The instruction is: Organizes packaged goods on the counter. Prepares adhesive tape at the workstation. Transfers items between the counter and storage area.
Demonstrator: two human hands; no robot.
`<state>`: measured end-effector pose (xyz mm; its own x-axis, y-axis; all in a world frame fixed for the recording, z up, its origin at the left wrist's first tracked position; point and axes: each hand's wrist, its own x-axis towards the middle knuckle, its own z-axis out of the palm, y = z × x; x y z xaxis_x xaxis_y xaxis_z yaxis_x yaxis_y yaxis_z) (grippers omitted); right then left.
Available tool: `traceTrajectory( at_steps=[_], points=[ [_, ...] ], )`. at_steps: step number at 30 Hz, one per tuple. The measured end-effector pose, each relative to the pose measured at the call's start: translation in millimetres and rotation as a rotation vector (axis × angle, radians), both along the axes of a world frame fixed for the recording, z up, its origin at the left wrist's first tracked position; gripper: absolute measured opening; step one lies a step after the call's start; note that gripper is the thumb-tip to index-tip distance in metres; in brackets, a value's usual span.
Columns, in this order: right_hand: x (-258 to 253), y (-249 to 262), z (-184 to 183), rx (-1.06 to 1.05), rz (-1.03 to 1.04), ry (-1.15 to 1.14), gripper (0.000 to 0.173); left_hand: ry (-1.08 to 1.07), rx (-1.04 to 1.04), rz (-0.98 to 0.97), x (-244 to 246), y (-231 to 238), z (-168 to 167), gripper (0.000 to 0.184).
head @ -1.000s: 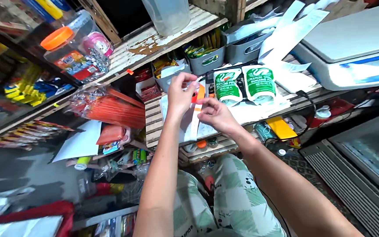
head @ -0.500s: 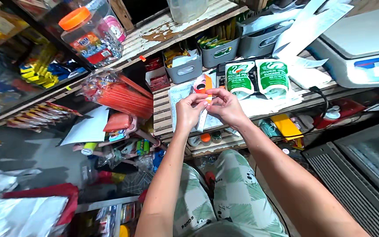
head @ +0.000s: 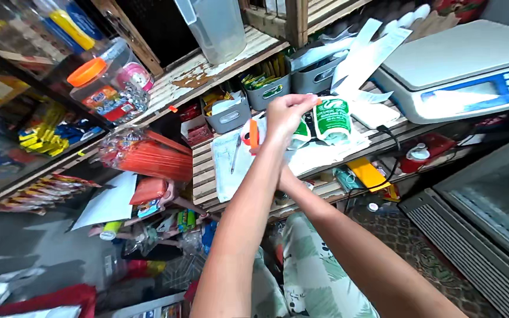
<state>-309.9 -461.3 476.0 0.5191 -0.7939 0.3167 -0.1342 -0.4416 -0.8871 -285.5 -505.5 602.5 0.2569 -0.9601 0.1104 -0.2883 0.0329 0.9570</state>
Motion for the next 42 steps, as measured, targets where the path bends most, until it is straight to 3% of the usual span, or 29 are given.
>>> traceTrajectory(
  at_steps=[3, 5, 7, 9, 12, 15, 18, 21, 24, 26, 28, 32, 34, 36, 39, 40, 42],
  points=[
    [40.7, -7.7, -59.3, -0.321, -0.226, -0.058, 0.045, -0.057, 0.223, 0.04, -35.6, -60.5, -18.8, 0.026],
    [33.5, -1.0, -48.2, -0.397, -0.228, 0.024, 0.05, -0.337, 0.315, 0.095, -47.6, -80.3, -30.1, 0.027],
    [16.7, 8.1, -51.7, -0.344, -0.19, 0.008, 0.049, -0.54, 0.375, 0.111, -54.1, -85.8, -30.3, 0.026],
    [-22.3, 25.5, -45.2, -0.175, -0.076, 0.101, 0.048, -0.593, 0.373, 0.122, -52.9, -84.0, -25.7, 0.03],
    [-83.8, 44.0, -23.9, -0.368, -0.134, 0.052, 0.019, -0.642, 0.25, 0.107, -36.1, -79.7, -21.3, 0.023],
    [-119.7, 40.2, -25.0, -0.431, -0.259, -0.042, 0.019, -0.764, 0.185, 0.125, -1.9, -79.0, -17.1, 0.026],
    [-134.9, 32.8, -9.4, -0.174, -0.246, -0.052, 0.031, -0.702, 0.402, 0.123, 26.3, -72.8, -23.5, 0.053],
    [-125.6, 19.3, 18.9, 0.352, -0.08, -0.141, 0.059, -0.463, 0.416, 0.218, 33.6, -67.7, -30.0, 0.071],
    [-108.9, 7.4, 25.8, 0.563, -0.097, -0.275, 0.062, -0.066, 0.363, 0.29, 35.2, -60.9, -26.0, 0.051],
    [-101.6, 9.1, 26.0, 0.655, -0.149, -0.348, 0.054, 0.155, 0.249, 0.227, 37.0, -40.4, -12.8, 0.039],
    [-97.4, 17.5, 25.0, 0.661, -0.195, -0.37, 0.058, 0.248, 0.1, 0.113, 38.7, -6.0, 0.6, 0.035],
    [-90.5, 41.0, 33.2, 0.359, -0.147, -0.336, 0.092, 0.304, -0.087, -0.059, 48.4, 91.2, 13.5, 0.027],
    [-80.9, 57.7, 46.4, 0.254, 0.018, -0.331, 0.086, 0.303, -0.125, -0.07, 56.5, 147.0, 13.2, 0.024],
    [-65.0, 81.6, 54.2, 0.188, 0.229, -0.297, 0.057, 0.142, -0.26, -0.061, 73.4, 194.2, 12.0, 0.023],
    [-29.1, 120.4, 43.8, -0.028, 0.367, -0.132, 0.041, -0.508, -0.384, -0.004, 116.5, 256.6, 20.9, 0.047],
    [-14.7, 134.5, 40.1, -0.066, 0.405, -0.11, 0.042, -0.668, -0.361, 0.03, 126.9, 276.2, 22.4, 0.038],
    [14.0, 167.7, 34.3, -0.065, 0.506, -0.095, 0.052, -0.777, -0.304, 0.105, 143.7, 314.1, 17.0, 0.009]
  ],
)
